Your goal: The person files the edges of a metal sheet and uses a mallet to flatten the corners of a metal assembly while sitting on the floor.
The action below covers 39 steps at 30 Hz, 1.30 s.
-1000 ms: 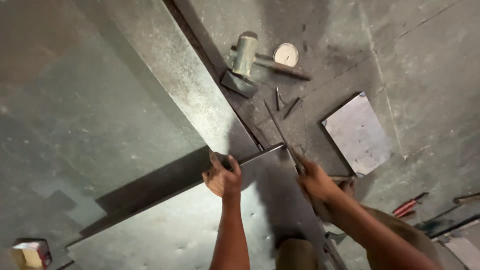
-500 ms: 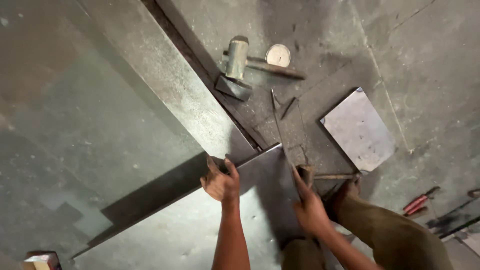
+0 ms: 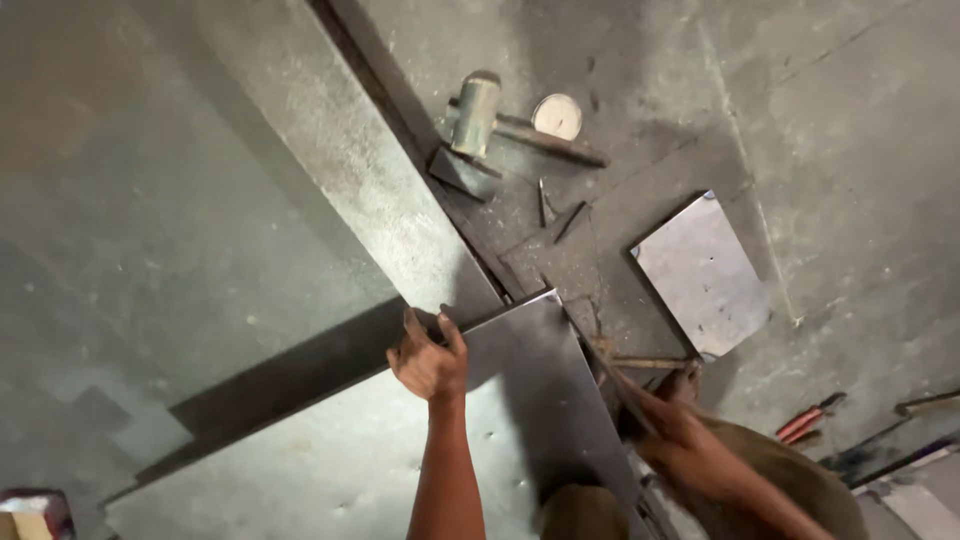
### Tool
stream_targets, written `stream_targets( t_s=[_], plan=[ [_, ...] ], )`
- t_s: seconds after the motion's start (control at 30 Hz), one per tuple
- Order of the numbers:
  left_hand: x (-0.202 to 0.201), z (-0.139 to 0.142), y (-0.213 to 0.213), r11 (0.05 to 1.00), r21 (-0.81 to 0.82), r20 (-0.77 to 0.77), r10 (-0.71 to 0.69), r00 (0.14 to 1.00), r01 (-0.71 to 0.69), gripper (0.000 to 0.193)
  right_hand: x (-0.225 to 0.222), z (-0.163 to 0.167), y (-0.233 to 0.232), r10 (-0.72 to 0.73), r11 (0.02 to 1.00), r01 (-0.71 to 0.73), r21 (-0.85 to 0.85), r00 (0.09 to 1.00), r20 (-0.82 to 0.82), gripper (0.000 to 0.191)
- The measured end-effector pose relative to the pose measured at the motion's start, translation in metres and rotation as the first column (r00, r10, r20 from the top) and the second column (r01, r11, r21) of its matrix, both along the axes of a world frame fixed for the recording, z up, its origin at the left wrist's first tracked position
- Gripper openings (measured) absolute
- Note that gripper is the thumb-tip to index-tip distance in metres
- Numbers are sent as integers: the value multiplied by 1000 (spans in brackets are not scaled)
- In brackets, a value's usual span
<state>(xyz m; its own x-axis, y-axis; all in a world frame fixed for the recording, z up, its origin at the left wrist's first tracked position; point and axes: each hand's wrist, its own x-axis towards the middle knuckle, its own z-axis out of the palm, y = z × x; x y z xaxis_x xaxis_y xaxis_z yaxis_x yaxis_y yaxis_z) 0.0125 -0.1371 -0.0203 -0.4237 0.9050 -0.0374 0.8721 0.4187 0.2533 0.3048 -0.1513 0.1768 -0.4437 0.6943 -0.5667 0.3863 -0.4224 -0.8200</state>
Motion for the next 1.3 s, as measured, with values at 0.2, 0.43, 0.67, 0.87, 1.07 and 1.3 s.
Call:
stream_targets(
  t_s=[0.2,0.43,0.67,0.87,1.07,1.3],
  plan=[
    [-3,-3,0,1000,24,21,2,1000,-2,50,-32,-90,79,-4,840,233,-490,906,423,79],
    [-4,-3,2,999,-30,65,21,998,-19,52,7,-31,3,-71,807,235,-542,949,307,85],
    [-4,-5,-1,1000,-14,8,3,1000,-3,54,-54,-89,62,-89,925,222,-309,916,392,90],
    [-3,-1,1,1000,-25,26,19,999,-18,50,-18,-35,10,-81,796,294,-529,918,388,83],
    [-4,-8,0,1000,5,-11,-4,1000,4,51,-61,-13,59,-58,866,270,-421,890,452,92],
    [-7,-4,-1,999,-34,65,24,998,-22,46,-60,-64,5,-128,992,110,69,922,366,83]
  ],
)
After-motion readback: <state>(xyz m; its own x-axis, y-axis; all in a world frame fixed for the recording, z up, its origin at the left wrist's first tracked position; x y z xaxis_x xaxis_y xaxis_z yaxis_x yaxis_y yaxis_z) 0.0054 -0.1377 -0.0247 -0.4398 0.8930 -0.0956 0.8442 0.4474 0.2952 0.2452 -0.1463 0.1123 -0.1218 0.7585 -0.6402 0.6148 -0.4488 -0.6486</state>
